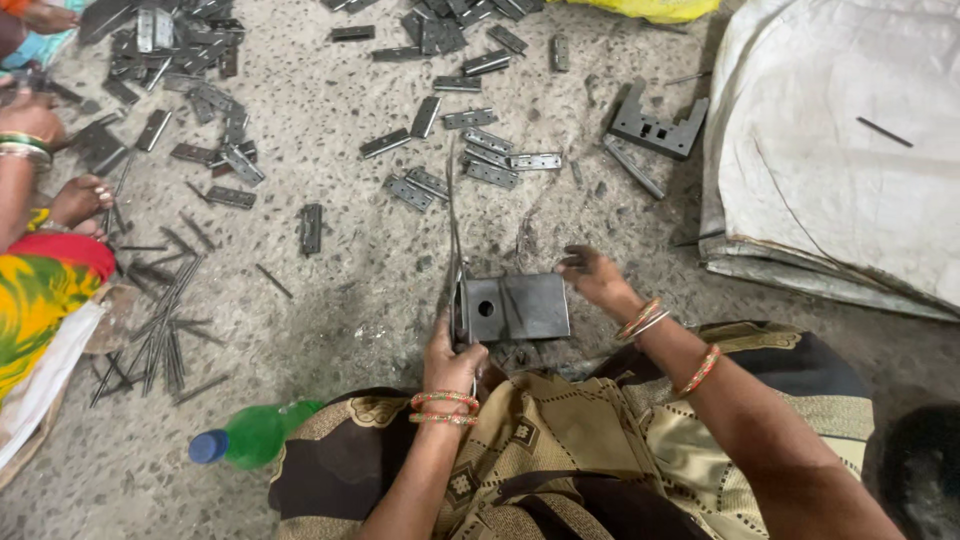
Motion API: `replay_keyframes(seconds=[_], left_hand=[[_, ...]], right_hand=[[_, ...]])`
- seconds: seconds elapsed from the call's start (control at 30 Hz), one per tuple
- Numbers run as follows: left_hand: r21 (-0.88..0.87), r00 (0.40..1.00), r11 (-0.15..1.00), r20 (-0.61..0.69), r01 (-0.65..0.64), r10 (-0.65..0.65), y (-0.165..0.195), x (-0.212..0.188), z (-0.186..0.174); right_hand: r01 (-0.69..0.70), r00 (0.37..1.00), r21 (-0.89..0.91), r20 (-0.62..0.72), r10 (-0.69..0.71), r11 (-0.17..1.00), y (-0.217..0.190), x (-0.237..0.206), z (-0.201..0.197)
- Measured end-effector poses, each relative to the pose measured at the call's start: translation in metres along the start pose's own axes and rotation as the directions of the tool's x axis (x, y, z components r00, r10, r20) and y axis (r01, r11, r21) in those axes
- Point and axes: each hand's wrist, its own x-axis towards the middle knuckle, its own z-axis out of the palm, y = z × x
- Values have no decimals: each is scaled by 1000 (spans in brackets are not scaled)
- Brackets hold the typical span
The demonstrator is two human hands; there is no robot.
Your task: The person sits on the floor and assembles small metal components using a hammer and a metal block. They repeatedly pick up parts, align them on the block, strike them with the hammer, and place the finished pieces aside.
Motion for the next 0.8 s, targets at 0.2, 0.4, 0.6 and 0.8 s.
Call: replay_keyframes(seconds=[0.2, 0.4, 0.6, 0.8], left_hand=[[425, 827, 754, -24, -501, 562, 38, 5, 2], [697, 847, 616, -24, -367, 531, 56, 80, 15], [878, 843, 381, 45, -290, 536, 133, 223, 56], [889, 876, 406, -12, -211, 483, 240, 401, 146]], right_hand=[[-334, 682, -123, -716, 150, 935, 70, 10, -95], [-486, 597, 60, -707, 381, 872, 80, 39, -93], [-344, 579, -311, -813, -61, 886, 94, 53, -49], [-420, 526, -418, -835, -159, 805, 117, 64, -28]])
